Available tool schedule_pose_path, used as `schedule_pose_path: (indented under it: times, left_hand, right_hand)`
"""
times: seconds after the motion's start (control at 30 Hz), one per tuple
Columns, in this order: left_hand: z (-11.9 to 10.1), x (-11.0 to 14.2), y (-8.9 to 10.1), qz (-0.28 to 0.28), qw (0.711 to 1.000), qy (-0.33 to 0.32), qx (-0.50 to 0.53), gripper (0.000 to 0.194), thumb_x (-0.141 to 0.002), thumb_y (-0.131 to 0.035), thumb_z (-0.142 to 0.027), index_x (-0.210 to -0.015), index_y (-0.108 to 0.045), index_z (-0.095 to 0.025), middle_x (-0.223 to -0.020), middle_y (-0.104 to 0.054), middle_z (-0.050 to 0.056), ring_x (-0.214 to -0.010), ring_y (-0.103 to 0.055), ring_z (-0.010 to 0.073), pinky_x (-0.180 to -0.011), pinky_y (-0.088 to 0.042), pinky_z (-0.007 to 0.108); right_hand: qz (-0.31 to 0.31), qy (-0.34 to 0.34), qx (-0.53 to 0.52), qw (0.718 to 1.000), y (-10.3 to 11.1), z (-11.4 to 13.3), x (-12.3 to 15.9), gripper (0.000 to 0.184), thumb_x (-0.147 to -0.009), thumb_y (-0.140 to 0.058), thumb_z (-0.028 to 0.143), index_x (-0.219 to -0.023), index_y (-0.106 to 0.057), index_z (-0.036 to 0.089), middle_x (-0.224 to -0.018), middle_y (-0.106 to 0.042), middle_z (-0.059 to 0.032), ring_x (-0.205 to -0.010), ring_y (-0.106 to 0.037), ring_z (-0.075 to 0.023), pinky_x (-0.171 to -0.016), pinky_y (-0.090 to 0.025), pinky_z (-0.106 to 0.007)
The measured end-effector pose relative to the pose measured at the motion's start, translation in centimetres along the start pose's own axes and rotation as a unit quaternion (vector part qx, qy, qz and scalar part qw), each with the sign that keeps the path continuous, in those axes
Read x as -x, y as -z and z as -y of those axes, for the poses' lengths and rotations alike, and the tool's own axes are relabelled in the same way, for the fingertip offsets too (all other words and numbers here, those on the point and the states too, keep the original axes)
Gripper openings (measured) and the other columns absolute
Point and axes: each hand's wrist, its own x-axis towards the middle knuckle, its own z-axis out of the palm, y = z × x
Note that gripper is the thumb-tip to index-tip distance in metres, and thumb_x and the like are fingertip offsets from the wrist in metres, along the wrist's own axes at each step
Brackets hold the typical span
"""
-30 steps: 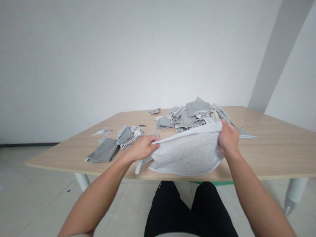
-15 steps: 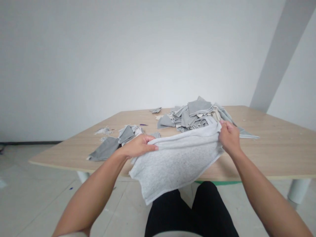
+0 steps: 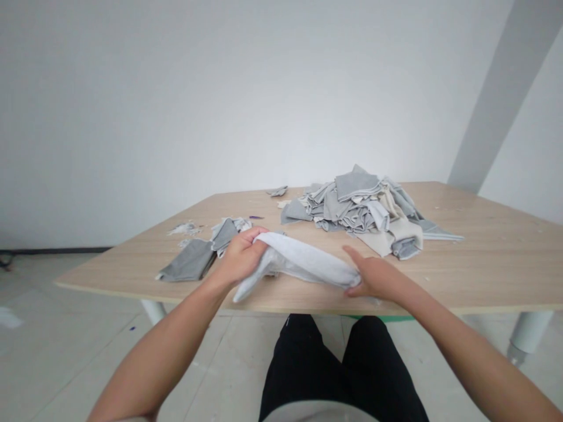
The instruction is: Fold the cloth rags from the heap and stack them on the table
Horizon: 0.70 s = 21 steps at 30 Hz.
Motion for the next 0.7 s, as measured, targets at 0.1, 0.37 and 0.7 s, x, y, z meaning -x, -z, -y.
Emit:
schedule_pose_path:
  times: [0.1, 0.37, 0.7]
  left_hand:
    - [-1.9, 1.6, -0.1, 0.1, 0.994, 0.002, 0.034, 0.027, -0.082, -0.05, -0.04, -0.078, -0.061, -0.015, -0.07, -0.061, -0.001, -0.065, -0.054, 0.013, -0.058, -0.042, 0.021]
    - [0.1, 1.2, -3.1, 0.142, 0.989, 0.005, -0.03, 0.031, -0.081, -0.051, -0.038, -0.089, -0.068, -0.013, -0.076, -0.066, 0.003, -0.07, -0.059, 0.0159, -0.063, -0.046, 0.024]
    - [3.8, 8.9, -9.0, 0.027, 0.995, -0.067, 0.071, 0.037, -0.093, -0.043, -0.038, -0.117, -0.062, -0.019, -0.119, -0.063, 0.011, -0.11, -0.058, 0.0224, -0.096, -0.047, 0.038]
  right_hand:
    - [0.083, 0.092, -0.037, 0.992, 0.0, 2.8, 1.0, 0.022, -0.084, -0.054, 0.034, -0.094, -0.066, 0.018, -0.081, -0.068, -0.0106, -0.074, -0.062, -0.023, -0.068, -0.042, -0.031]
    - [-0.018, 0.142, -0.67, 0.728, -3.1, 6.4, 7.1, 0.027, -0.079, -0.061, 0.046, -0.067, -0.063, 0.022, -0.065, -0.06, -0.0004, -0.06, -0.055, -0.0154, -0.061, -0.045, -0.028]
    - [-0.21, -0.083, -0.686, 0.692, -9.1, 8.3, 8.6, 0.043, -0.078, -0.049, 0.067, -0.083, -0.071, 0.03, -0.071, -0.068, -0.0065, -0.084, -0.064, -0.0286, -0.073, -0.05, -0.04]
